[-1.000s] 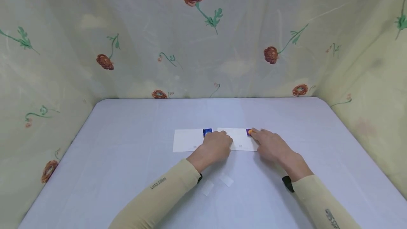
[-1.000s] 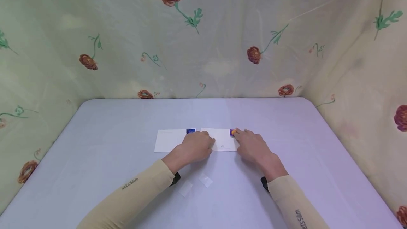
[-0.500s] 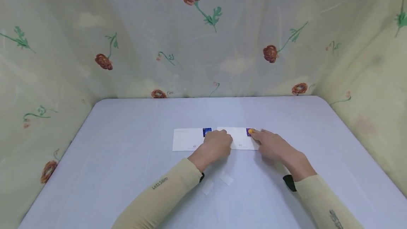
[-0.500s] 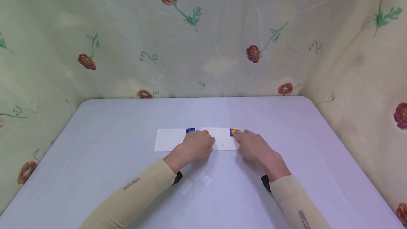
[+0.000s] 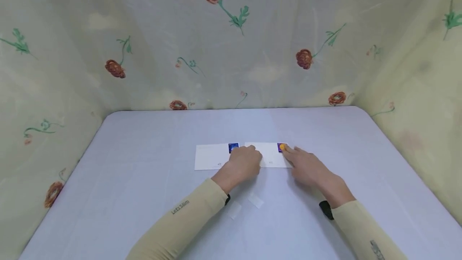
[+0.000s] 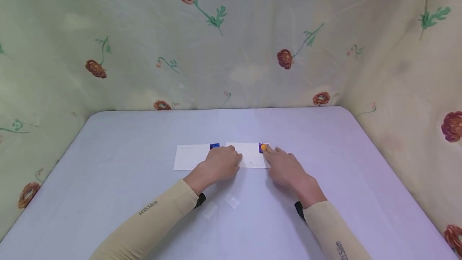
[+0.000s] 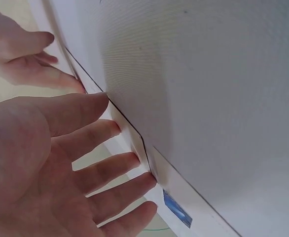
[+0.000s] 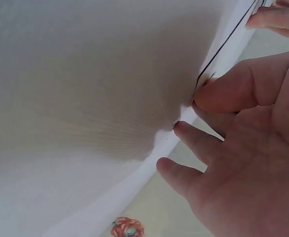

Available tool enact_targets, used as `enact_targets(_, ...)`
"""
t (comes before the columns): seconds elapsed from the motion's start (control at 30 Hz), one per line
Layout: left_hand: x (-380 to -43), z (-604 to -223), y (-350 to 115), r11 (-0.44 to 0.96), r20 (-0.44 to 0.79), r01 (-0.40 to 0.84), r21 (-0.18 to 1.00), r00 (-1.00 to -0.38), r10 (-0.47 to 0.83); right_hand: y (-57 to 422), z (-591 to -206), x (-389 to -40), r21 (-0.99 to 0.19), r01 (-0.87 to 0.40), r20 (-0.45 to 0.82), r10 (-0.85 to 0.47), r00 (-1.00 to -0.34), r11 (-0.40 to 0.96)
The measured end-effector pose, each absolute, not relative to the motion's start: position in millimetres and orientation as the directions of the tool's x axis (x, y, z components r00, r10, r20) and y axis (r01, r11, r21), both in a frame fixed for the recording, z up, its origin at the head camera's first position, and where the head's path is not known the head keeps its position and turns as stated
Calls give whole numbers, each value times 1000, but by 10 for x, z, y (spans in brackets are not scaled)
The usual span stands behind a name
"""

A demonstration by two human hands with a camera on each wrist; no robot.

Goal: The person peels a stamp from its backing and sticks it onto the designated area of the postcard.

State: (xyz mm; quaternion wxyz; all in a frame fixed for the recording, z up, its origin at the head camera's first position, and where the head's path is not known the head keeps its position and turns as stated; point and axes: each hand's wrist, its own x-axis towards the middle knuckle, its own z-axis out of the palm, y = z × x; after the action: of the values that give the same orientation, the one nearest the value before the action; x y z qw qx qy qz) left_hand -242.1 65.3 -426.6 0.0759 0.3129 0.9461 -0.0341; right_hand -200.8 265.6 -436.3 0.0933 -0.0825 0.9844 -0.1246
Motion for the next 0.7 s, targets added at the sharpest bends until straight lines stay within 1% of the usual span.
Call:
enact_targets(0.3,-2465,-4242,637,806,-201,592,-4,-790,579,2606,-4354,-1998,-202,-167,-171,-203,-964,965)
enact_targets(0.53,-2483,-4250,627,785,-197,616,-57,-778,597,2609,-4265,-2020,-275,-155,-279,-233,-931,949)
enact_targets(0.6,-2484,-4238,619,786,-205,615,-67,-779,593,2609,-4261,-2027,-279,-168,-275,-247,-929,945)
enact_targets(0.7,-2482,-4218,604,787,-228,612,-72,-779,585,2608,-4285,-2029,-253,-191,-241,-253,-937,948)
